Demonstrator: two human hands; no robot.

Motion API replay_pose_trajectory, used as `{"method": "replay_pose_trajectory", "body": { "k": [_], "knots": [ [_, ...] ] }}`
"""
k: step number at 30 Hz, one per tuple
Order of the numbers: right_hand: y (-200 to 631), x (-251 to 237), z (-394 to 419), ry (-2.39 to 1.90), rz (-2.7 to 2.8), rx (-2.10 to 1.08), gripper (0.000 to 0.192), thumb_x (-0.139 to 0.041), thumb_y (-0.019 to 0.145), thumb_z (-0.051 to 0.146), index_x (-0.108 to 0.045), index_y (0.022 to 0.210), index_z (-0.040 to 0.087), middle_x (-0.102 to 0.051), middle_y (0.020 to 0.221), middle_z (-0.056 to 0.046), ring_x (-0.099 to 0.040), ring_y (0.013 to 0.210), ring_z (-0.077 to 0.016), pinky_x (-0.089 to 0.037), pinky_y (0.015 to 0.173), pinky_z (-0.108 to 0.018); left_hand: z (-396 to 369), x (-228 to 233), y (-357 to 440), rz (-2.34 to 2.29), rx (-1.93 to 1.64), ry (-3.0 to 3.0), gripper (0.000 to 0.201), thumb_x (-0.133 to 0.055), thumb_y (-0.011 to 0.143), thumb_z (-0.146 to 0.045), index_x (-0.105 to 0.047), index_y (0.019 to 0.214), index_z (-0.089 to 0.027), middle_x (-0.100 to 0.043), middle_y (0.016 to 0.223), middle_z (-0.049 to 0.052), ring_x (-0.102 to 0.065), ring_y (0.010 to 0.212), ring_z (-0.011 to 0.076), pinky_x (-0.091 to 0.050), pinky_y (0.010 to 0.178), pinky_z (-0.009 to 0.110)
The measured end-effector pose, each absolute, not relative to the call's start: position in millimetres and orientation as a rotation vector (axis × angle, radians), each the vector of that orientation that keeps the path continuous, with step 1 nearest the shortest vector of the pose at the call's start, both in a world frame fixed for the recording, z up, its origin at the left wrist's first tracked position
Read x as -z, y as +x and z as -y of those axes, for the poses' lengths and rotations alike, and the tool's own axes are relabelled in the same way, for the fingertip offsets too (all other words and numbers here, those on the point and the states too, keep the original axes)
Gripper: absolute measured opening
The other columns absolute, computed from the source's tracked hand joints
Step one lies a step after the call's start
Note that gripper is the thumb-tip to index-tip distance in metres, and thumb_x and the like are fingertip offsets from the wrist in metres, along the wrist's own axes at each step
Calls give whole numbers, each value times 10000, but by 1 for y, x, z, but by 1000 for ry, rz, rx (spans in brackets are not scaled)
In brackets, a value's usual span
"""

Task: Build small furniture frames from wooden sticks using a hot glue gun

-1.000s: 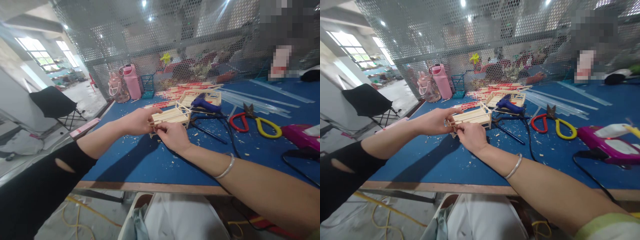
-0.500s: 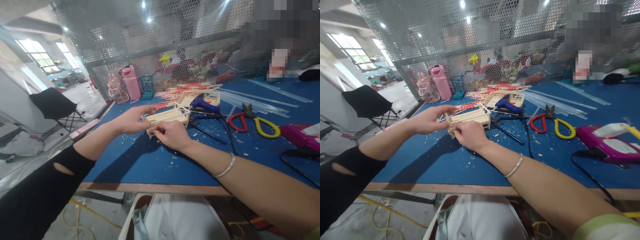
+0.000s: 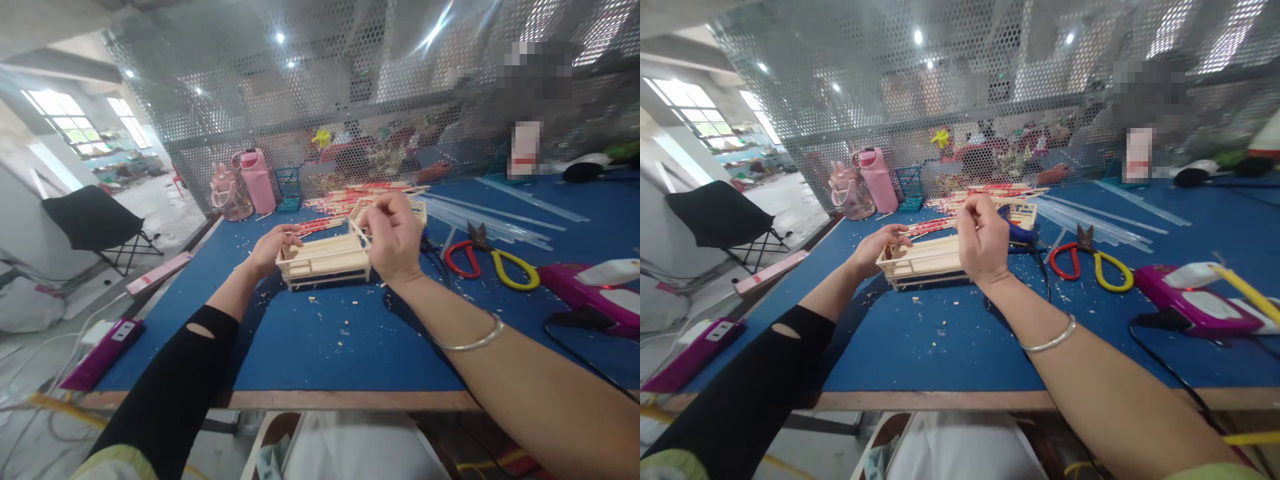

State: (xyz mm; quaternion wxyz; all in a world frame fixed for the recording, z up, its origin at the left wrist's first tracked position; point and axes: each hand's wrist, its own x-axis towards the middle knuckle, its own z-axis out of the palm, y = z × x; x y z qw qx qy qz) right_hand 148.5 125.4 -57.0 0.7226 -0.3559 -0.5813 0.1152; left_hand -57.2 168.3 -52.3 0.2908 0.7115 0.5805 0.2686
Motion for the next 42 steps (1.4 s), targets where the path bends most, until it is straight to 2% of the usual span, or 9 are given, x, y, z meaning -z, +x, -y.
{"method": "replay_pose_trajectory", "body": {
  "k": [6,11,14,17,21,27,32,36,42],
  "knots": [
    [169,45,-143,-832,1215,-469,126,-434,755,193,-403,641,237,-493,545,45,-424,447,-88,-351,463,-224,-184,35,-65,-1227,-773,1683,524,-528,690,-247,-518,1211,-197,-649,1116,111,-636,974,207,-525,732,315],
    [169,57,-150,-998,1425,-605,151,-453,714,186,-449,566,215,-506,519,37,-446,474,-101,-352,490,-241,-174,23,-69,-1743,-1085,1727,510,-480,805,-540,-538,1159,-178,-617,1176,120,-624,976,210,-496,750,302],
    [163,62,-148,-1163,1539,-577,179,-459,728,190,-460,551,212,-523,524,29,-464,518,-121,-343,522,-253,-129,24,-73,-2140,-1076,1832,557,-367,842,-598,-539,1110,-141,-657,1059,157,-646,872,258,-485,695,341],
    [156,66,-146,-1301,1640,-673,194,-477,708,151,-467,522,208,-533,507,27,-477,522,-124,-333,518,-246,-80,33,-65,-2104,-666,1864,618,-259,859,-642,-477,1166,-153,-692,773,109,-649,636,232,-475,608,335],
    [151,69,-145,-1266,1678,-859,183,-464,712,146,-484,539,202,-536,467,35,-470,430,-106,-347,461,-226,-62,35,-47,-1907,-501,1649,505,-407,840,-532,-408,1212,-191,-705,810,84,-653,573,185,-492,537,278],
    [152,56,-136,-973,1708,-821,136,-572,713,281,-600,637,171,-526,486,48,-437,446,-86,-339,456,-210,-96,-3,-54,-1692,-346,1482,236,-544,638,-198,-630,857,-183,-704,801,39,-645,631,155,-511,587,255],
    [137,49,-114,-741,1816,-555,170,-578,765,266,-696,714,156,-637,605,7,-505,531,-95,-367,521,-218,-107,-14,-56,-1664,-133,1528,278,-585,573,-212,-668,838,-228,-690,731,11,-592,526,138,-474,499,243],
    [122,53,-104,-777,1896,-477,157,-567,783,161,-720,750,171,-700,690,-5,-589,623,-111,-403,603,-219,-111,-2,-49,-1730,-177,1737,94,-628,598,-273,-626,658,-202,-624,625,-4,-587,581,142,-483,548,242],
    [120,55,-97,-750,1710,-329,153,-538,807,209,-678,757,173,-681,713,-16,-586,638,-127,-436,624,-245,-116,6,-46,-1727,-208,2009,124,-580,651,-272,-583,563,-185,-534,537,-16,-550,568,136,-460,553,227]
  ]
}}
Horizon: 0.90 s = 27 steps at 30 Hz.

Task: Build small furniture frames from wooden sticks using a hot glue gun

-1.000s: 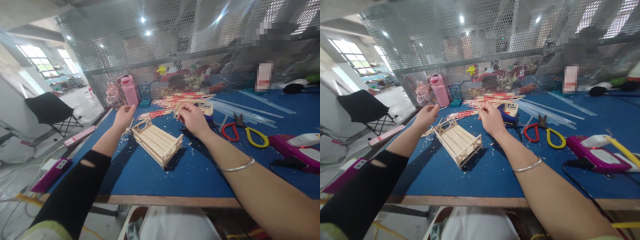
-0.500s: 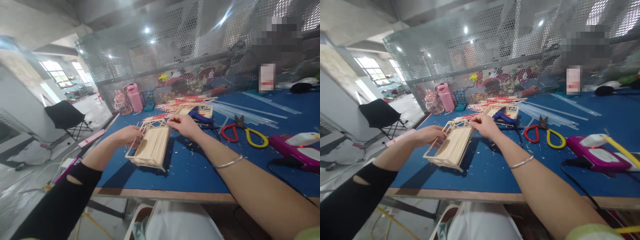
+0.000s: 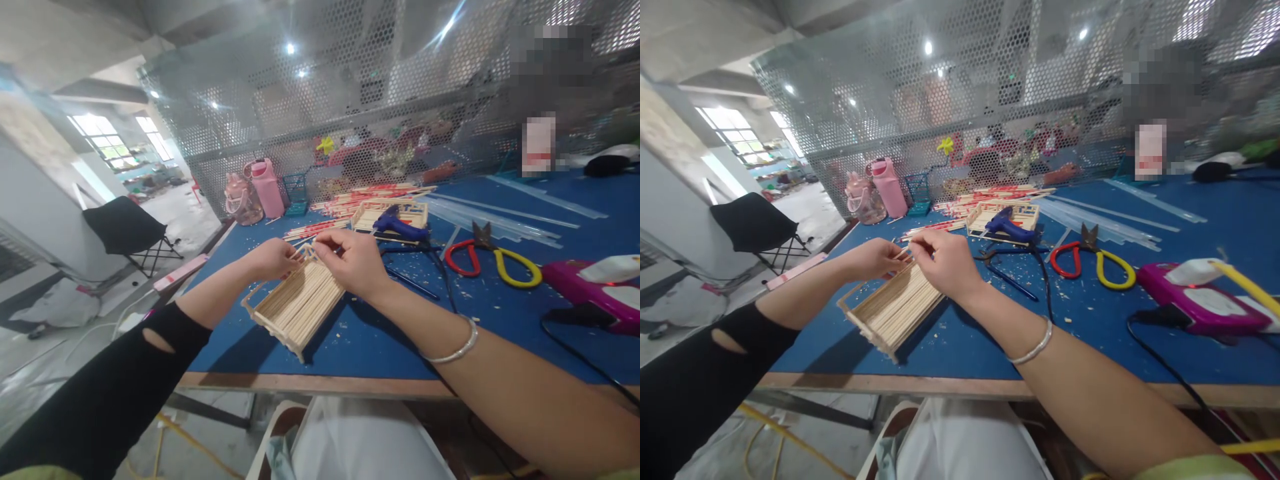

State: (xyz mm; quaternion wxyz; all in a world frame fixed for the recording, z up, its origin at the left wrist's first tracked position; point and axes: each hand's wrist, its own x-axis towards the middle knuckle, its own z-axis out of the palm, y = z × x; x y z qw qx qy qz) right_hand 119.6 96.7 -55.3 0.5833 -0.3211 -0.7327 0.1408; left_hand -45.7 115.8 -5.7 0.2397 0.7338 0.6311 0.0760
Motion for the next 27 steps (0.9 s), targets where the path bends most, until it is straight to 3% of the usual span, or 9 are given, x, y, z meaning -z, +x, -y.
{"method": "replay_pose_trajectory", "body": {
  "k": [4,6,11,14,16,21,27],
  "knots": [
    [133,51,-108,-711,1449,-225,101,-553,801,239,-612,753,173,-631,707,-8,-551,620,-117,-441,610,-253,-118,-9,-42,-1664,-57,2142,104,-602,657,-272,-645,621,-185,-571,570,-18,-539,571,129,-427,548,216],
    [143,49,-120,-774,1309,-324,77,-563,787,218,-564,718,184,-591,654,13,-527,572,-107,-434,576,-252,-120,-20,-45,-1639,68,2161,105,-644,641,-287,-656,622,-184,-588,569,-22,-547,583,133,-424,563,217],
    [149,53,-125,-1048,1380,-1383,215,-553,787,158,-510,579,185,-617,538,-1,-572,456,-126,-442,454,-259,-117,-51,-85,-1597,127,1906,169,-696,628,-260,-726,776,-185,-685,681,-21,-605,718,141,-458,713,225],
    [132,61,-103,-810,1608,-2040,231,-708,694,222,-549,536,165,-699,612,-72,-681,564,-219,-502,480,-316,-112,-62,-111,-1627,49,1750,204,-653,673,-183,-728,857,-135,-702,696,-12,-609,766,130,-455,782,255],
    [116,68,-92,-641,1617,-2259,270,-750,665,245,-539,519,160,-716,653,-59,-700,622,-205,-515,525,-303,-109,-63,-120,-1642,-10,1666,203,-668,654,-145,-722,846,-109,-703,677,-6,-609,750,126,-459,777,266],
    [98,77,-110,-809,1146,-2141,319,-540,825,45,-543,533,174,-706,673,-22,-691,707,-115,-519,655,-275,-112,-45,-108,-1603,-180,1584,191,-743,559,-107,-727,749,-100,-698,661,25,-604,660,131,-473,712,272],
    [128,71,-141,-929,984,-1776,324,-464,836,3,-497,568,181,-657,665,-27,-627,601,-88,-502,591,-235,-115,-16,-67,-1585,-198,1701,98,-767,472,-186,-703,546,-177,-646,573,21,-573,560,148,-466,581,255]
  ]
}}
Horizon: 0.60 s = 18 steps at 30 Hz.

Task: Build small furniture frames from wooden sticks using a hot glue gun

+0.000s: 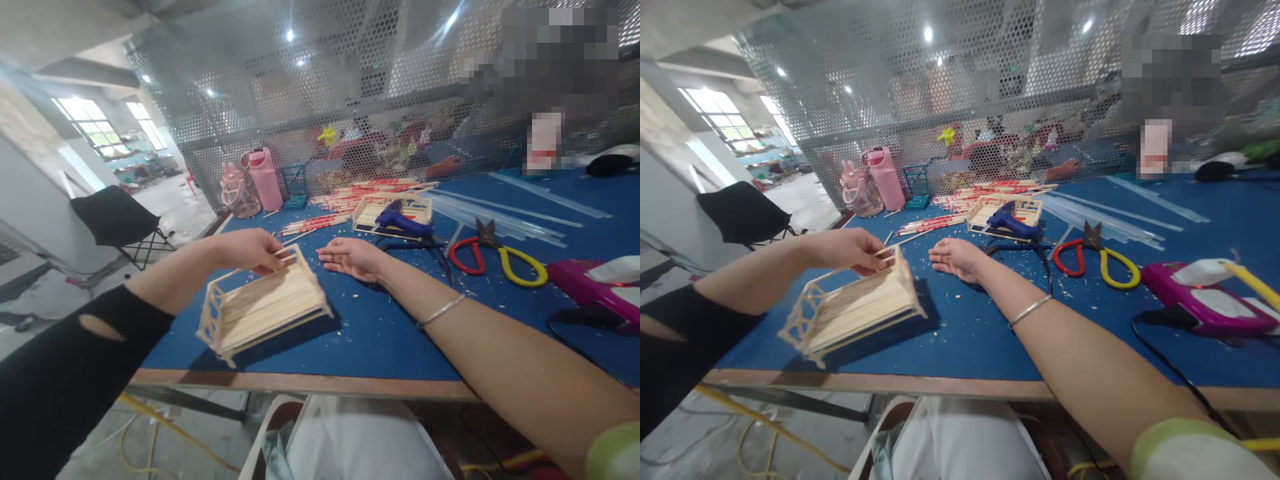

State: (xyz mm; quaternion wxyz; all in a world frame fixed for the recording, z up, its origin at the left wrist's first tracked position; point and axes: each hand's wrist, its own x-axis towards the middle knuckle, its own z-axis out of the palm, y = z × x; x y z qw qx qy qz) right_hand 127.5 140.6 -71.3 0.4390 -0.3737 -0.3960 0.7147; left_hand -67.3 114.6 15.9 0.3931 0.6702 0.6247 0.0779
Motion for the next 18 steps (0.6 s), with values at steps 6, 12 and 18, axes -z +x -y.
{"method": "replay_pose_trajectory", "body": {
  "k": [6,12,18],
  "knots": [
    [158,58,-149,-879,1023,-1497,199,-498,828,99,-483,648,181,-537,553,52,-456,437,-50,-357,431,-165,-115,5,-15,-1670,-327,1941,59,-688,550,-168,-660,498,-170,-542,426,4,-496,431,130,-400,486,253],
    [170,57,-157,-989,1293,-1091,138,-544,748,152,-502,620,178,-537,578,38,-448,489,-75,-323,459,-204,-126,7,-7,-1633,-632,1722,316,-666,679,-479,-706,742,-172,-679,672,64,-614,573,175,-447,546,277],
    [174,37,-141,-985,1516,-495,105,-595,689,177,-567,589,172,-538,543,38,-442,508,-82,-366,527,-233,-127,19,-16,-1382,-458,1695,278,-699,606,-327,-701,845,-186,-666,767,29,-592,667,150,-438,568,251]
  ]
}}
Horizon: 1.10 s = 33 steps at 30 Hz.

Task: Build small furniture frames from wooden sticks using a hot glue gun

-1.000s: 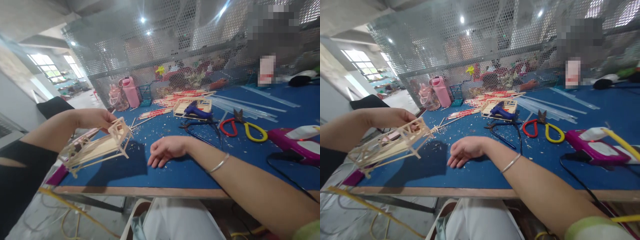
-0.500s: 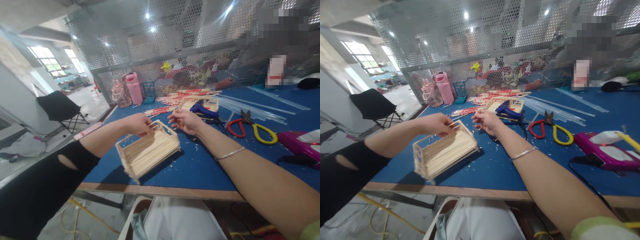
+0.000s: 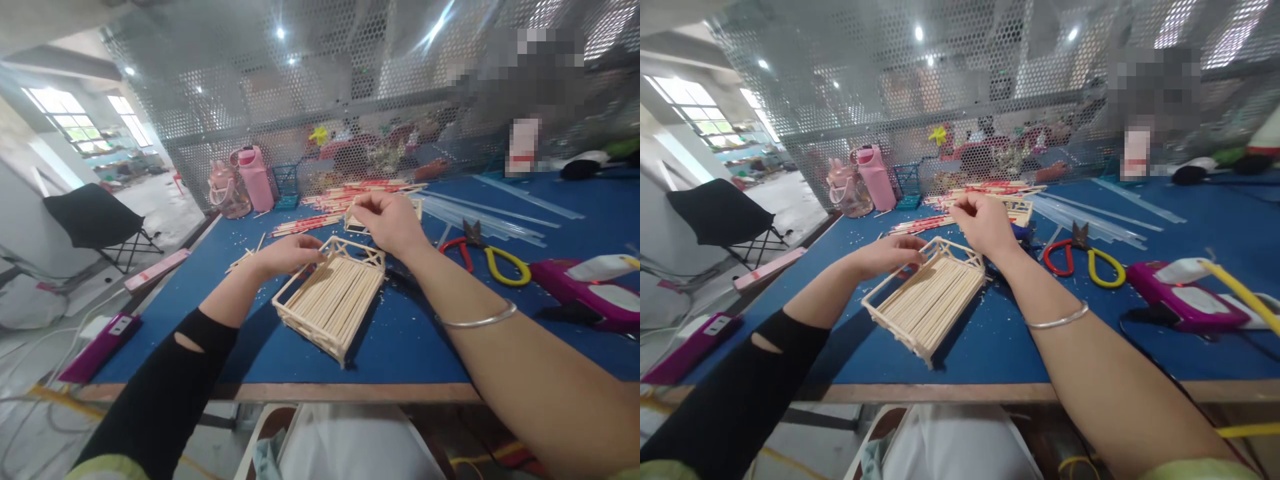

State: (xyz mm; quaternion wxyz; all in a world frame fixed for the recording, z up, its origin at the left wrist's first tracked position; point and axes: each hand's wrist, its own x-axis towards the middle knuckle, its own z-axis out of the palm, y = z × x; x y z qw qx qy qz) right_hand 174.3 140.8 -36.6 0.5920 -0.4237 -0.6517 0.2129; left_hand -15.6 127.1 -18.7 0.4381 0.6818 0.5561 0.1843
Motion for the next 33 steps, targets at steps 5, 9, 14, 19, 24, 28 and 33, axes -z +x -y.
{"method": "replay_pose_trajectory", "body": {
  "k": [5,9,14,19,24,28,33],
  "knots": [
    [148,37,-113,-921,1663,-929,64,-593,714,200,-592,657,171,-596,535,27,-494,431,-81,-398,441,-215,-128,30,-22,-1334,-678,1651,190,-653,598,-268,-697,756,-171,-632,684,-9,-539,631,100,-434,601,222],
    [126,61,-110,-1070,1721,-899,109,-609,691,130,-598,598,185,-594,497,30,-553,478,-107,-419,481,-228,-132,35,-27,-1289,-786,1606,193,-673,591,-266,-697,747,-153,-636,675,0,-531,610,88,-428,596,210],
    [119,71,-112,-1198,1738,-597,80,-657,703,174,-701,640,197,-684,611,-7,-597,585,-145,-426,577,-271,-131,42,-30,-1215,-1031,1539,312,-694,651,-439,-659,785,-159,-608,663,-13,-524,572,82,-421,568,215],
    [118,68,-109,-1029,1644,-606,110,-616,726,161,-721,721,192,-708,670,-8,-597,585,-134,-434,568,-254,-120,36,-33,-1110,-1142,1801,266,-753,620,-370,-682,749,-148,-658,751,18,-582,699,120,-458,695,248],
    [118,68,-109,-948,1600,-600,56,-621,723,189,-675,719,173,-685,670,-18,-587,594,-134,-443,569,-259,-112,28,-32,-1179,-1098,1855,251,-761,597,-359,-691,685,-135,-651,655,23,-558,616,124,-426,622,265],
    [119,67,-107,-763,1604,-614,146,-606,717,157,-642,854,189,-694,791,-19,-627,694,-135,-489,626,-251,-112,29,-32,-1137,-1114,1801,258,-781,562,-363,-682,642,-139,-639,639,9,-550,626,120,-423,645,268],
    [121,68,-106,-768,1672,-573,234,-552,744,103,-678,905,218,-717,807,-4,-655,715,-144,-510,687,-273,-115,30,-36,-1154,-1079,1780,296,-740,630,-433,-714,684,-143,-666,678,19,-558,653,125,-430,661,261]
  ]
}}
